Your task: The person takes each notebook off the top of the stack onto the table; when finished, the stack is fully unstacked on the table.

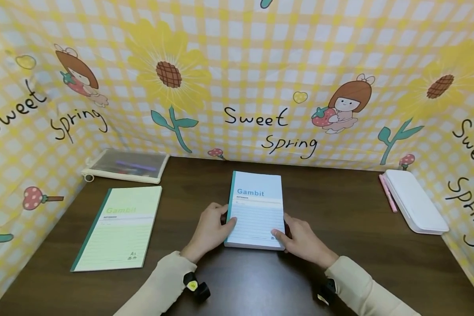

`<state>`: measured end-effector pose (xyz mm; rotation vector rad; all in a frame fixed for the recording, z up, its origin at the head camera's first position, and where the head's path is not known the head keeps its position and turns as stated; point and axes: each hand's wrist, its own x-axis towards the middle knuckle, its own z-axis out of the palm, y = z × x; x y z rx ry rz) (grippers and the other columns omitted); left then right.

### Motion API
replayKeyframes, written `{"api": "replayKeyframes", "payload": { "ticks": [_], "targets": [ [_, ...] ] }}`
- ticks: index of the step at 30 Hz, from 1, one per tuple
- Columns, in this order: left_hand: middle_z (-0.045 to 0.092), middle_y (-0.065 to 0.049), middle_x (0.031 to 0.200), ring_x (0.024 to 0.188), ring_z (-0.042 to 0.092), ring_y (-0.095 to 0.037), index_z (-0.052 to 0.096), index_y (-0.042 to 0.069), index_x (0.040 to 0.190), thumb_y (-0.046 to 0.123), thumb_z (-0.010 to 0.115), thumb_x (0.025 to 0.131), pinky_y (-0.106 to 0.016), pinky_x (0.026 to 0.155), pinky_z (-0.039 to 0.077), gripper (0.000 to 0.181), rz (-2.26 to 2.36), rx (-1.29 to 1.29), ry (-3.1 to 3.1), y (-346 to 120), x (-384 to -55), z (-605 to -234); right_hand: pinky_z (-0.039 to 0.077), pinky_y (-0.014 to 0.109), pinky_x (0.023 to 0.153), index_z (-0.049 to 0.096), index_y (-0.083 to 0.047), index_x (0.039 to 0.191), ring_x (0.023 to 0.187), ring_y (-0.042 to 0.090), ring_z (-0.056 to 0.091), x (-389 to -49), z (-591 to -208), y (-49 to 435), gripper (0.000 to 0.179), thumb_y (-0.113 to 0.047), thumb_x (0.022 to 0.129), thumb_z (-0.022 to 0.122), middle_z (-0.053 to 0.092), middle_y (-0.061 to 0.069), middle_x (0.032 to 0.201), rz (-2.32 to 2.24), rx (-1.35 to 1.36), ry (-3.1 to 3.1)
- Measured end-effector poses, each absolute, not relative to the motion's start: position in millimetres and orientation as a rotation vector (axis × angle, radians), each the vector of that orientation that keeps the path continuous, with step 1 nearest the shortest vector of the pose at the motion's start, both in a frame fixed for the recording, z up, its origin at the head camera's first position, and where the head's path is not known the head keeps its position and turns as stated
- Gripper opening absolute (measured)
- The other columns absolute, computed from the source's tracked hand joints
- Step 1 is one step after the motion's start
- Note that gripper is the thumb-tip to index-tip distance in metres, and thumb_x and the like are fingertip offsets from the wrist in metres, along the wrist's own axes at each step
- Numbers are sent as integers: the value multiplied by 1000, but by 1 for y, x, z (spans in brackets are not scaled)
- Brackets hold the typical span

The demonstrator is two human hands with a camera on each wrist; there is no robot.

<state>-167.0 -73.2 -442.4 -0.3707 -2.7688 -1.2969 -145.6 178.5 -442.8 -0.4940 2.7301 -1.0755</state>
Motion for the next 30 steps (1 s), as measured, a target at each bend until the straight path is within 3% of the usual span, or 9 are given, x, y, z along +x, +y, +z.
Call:
{"api": "replayKeyframes", "payload": {
  "ticks": [4, 7, 11, 16, 23, 30],
  "targets": [
    [60, -18, 102, 76, 49, -16, 57, -11, 125, 14, 66, 89, -26, 62, 40, 45, -1294, -370, -2749, -70, -167, -438, 48, 22, 48, 49, -2, 128, 48, 5, 54, -146, -441, 180, 41, -25, 97, 60, 58, 2, 75, -1061, -491, 2727],
    [64, -17, 98, 75, 55, -17, 61, -10, 122, 12, 66, 89, -27, 63, 46, 39, -1356, -340, -2722, -68, -169, -433, 49, 22, 47, 50, -1, 126, 48, 5, 55, -146, -441, 181, 39, -25, 97, 60, 58, 3, 76, -1065, -495, 2726],
    [69, -16, 97, 86, 65, -20, 65, -7, 117, 8, 65, 89, -31, 71, 55, 31, -1621, -136, -2715, -66, -176, -429, 49, 22, 48, 49, -1, 128, 48, 7, 57, -146, -441, 182, 41, -26, 97, 59, 58, 4, 75, -1072, -487, 2720],
    [63, -19, 110, 86, 64, -20, 59, -6, 123, 6, 62, 91, -33, 66, 57, 34, -2000, 137, -2701, -67, -184, -426, 49, 22, 49, 47, -2, 132, 49, 9, 58, -146, -442, 183, 44, -25, 97, 58, 59, 4, 75, -1069, -481, 2711],
    [64, -20, 105, 72, 66, -18, 49, -4, 131, 3, 57, 93, -33, 58, 57, 39, -2177, 63, -2722, -65, -192, -424, 49, 22, 48, 47, -2, 133, 49, 10, 58, -145, -442, 183, 44, -25, 97, 59, 59, 4, 75, -1068, -474, 2716],
    [62, -21, 102, 70, 64, -20, 46, -3, 125, -1, 52, 94, -33, 55, 54, 32, -2250, 35, -2666, -68, -188, -421, 50, 22, 52, 33, 2, 146, 51, 9, 59, -144, -443, 183, 60, -31, 100, 53, 59, 2, 75, -1080, -524, 2697]
  ]
}}
